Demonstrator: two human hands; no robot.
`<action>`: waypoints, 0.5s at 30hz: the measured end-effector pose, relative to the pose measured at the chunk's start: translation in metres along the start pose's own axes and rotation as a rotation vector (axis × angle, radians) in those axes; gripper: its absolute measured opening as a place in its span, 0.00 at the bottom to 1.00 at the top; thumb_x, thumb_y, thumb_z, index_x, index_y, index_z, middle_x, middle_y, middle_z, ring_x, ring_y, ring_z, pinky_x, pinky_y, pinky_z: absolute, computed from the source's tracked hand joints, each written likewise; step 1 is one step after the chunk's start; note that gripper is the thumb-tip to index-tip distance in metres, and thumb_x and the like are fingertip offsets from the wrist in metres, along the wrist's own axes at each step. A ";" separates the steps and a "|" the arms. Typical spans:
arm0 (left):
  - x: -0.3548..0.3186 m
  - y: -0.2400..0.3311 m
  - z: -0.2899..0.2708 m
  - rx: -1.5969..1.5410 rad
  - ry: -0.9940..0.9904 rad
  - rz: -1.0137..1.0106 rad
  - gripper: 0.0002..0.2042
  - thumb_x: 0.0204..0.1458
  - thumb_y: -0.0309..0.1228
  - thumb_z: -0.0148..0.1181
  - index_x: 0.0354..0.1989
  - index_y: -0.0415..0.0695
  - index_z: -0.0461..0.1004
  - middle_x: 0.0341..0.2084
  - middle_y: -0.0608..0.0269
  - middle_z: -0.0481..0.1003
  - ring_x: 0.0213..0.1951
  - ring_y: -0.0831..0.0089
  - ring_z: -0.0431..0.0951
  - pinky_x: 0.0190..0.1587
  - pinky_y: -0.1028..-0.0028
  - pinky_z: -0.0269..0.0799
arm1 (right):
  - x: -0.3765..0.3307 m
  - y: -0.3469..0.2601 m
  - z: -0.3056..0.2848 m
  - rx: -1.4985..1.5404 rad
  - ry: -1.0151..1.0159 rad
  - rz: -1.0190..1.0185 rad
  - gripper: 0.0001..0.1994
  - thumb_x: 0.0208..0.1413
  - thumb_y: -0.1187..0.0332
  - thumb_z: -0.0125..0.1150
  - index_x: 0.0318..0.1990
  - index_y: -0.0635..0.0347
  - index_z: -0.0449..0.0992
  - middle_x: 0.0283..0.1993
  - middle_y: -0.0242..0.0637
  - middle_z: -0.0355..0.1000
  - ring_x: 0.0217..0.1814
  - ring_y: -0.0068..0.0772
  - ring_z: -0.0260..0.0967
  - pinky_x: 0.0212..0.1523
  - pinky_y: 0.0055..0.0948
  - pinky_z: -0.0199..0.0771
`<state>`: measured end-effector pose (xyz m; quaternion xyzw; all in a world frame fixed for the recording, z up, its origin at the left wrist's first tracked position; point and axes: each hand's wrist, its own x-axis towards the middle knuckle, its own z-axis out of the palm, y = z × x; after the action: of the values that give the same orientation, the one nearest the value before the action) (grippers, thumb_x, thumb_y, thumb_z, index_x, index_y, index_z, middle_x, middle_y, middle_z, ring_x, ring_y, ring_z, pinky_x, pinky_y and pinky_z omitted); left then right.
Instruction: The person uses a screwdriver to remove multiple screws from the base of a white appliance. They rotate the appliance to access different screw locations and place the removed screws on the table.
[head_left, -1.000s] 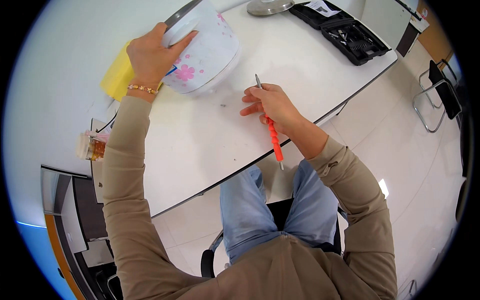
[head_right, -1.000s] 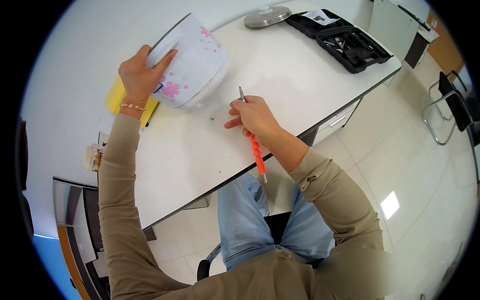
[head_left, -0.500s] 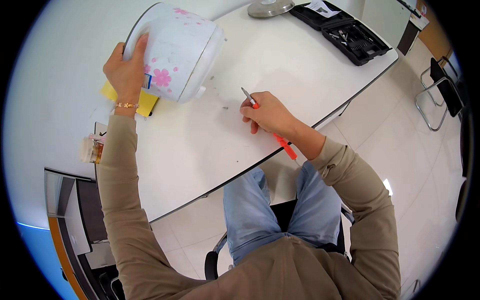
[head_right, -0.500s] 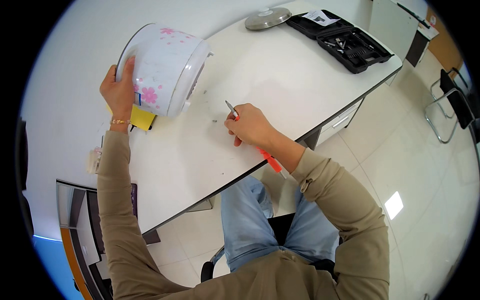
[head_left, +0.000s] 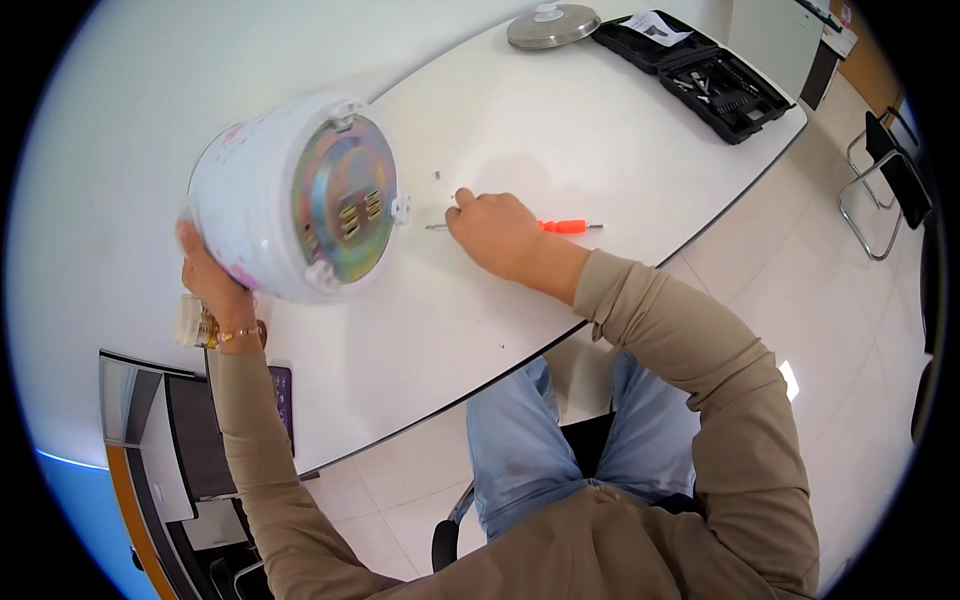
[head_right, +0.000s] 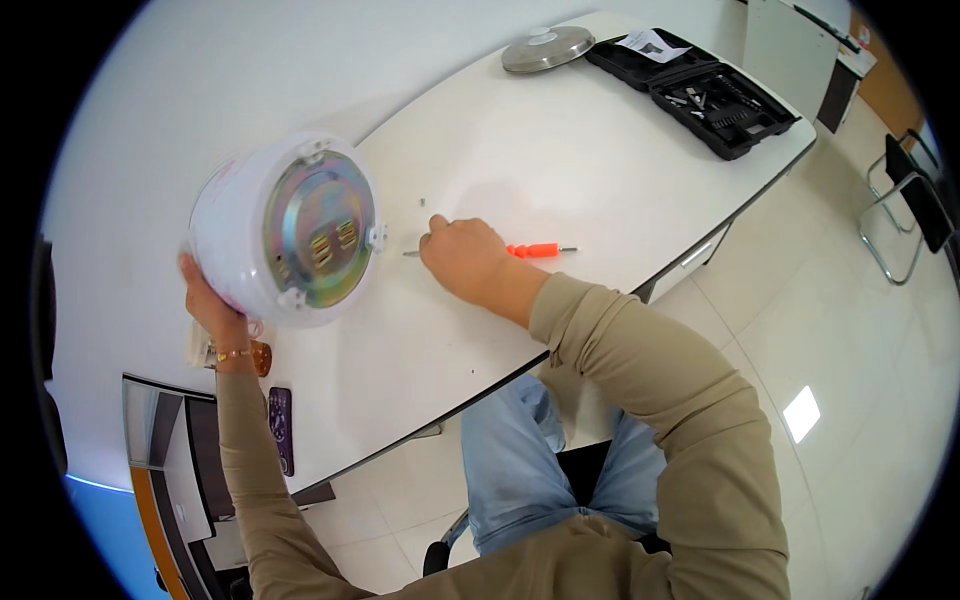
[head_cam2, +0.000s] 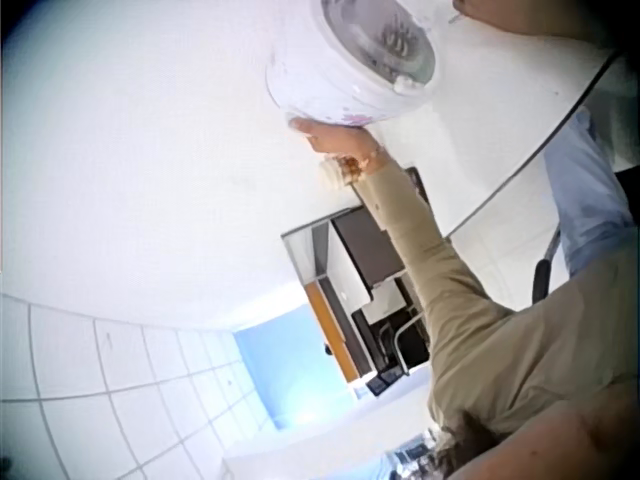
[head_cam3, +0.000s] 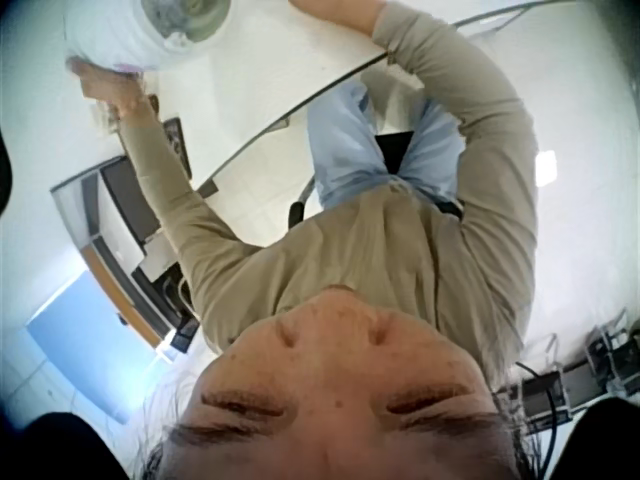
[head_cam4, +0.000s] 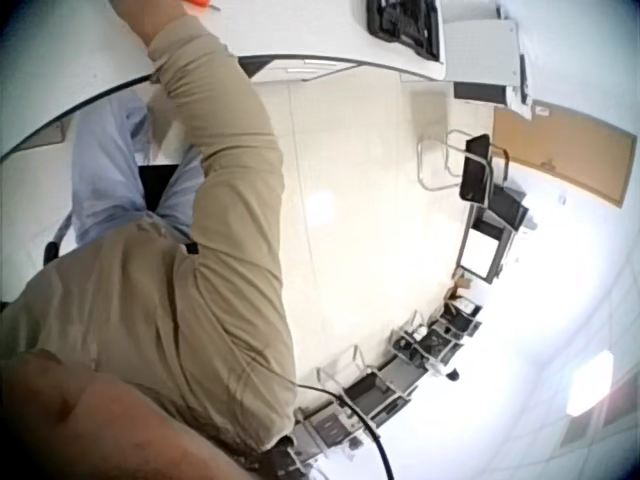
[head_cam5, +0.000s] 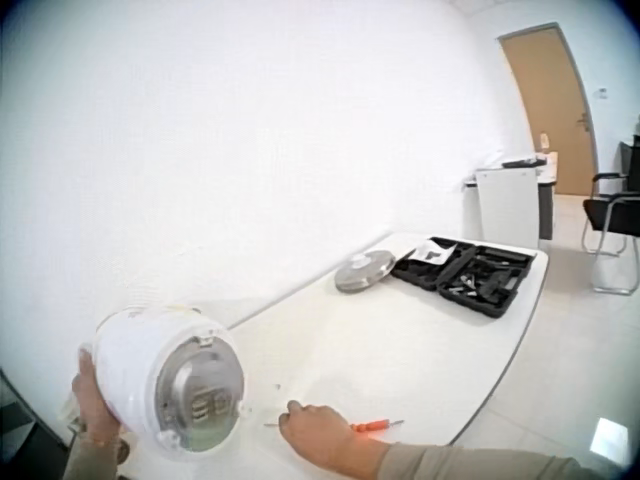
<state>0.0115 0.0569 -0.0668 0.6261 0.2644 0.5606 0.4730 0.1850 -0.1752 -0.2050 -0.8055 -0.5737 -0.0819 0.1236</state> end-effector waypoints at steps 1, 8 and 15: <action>0.006 -0.006 -0.018 -0.041 -0.072 -0.069 0.33 0.60 0.54 0.43 0.58 0.33 0.63 0.53 0.54 0.70 0.51 0.63 0.73 0.54 0.66 0.70 | 0.005 0.005 0.004 -0.002 0.033 0.001 0.09 0.50 0.74 0.55 0.40 0.64 0.72 0.38 0.44 0.68 0.36 0.40 0.74 0.33 0.34 0.75; -0.021 -0.017 -0.058 -0.546 -0.370 -0.421 0.35 0.58 0.60 0.39 0.62 0.42 0.61 0.57 0.57 0.66 0.55 0.62 0.69 0.57 0.65 0.66 | 0.050 0.027 0.005 0.006 0.077 0.034 0.10 0.54 0.72 0.52 0.44 0.63 0.71 0.40 0.42 0.67 0.36 0.39 0.73 0.35 0.35 0.75; -0.035 -0.037 -0.063 -0.634 -0.416 -0.508 0.35 0.57 0.61 0.39 0.62 0.43 0.60 0.58 0.57 0.66 0.56 0.62 0.68 0.57 0.65 0.66 | 0.063 0.029 0.023 -0.044 0.140 -0.122 0.06 0.53 0.71 0.53 0.27 0.61 0.73 0.33 0.39 0.64 0.31 0.35 0.70 0.30 0.34 0.70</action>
<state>-0.0493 0.0610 -0.1200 0.4652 0.1242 0.3425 0.8068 0.2323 -0.1206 -0.2126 -0.7638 -0.6098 -0.1580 0.1407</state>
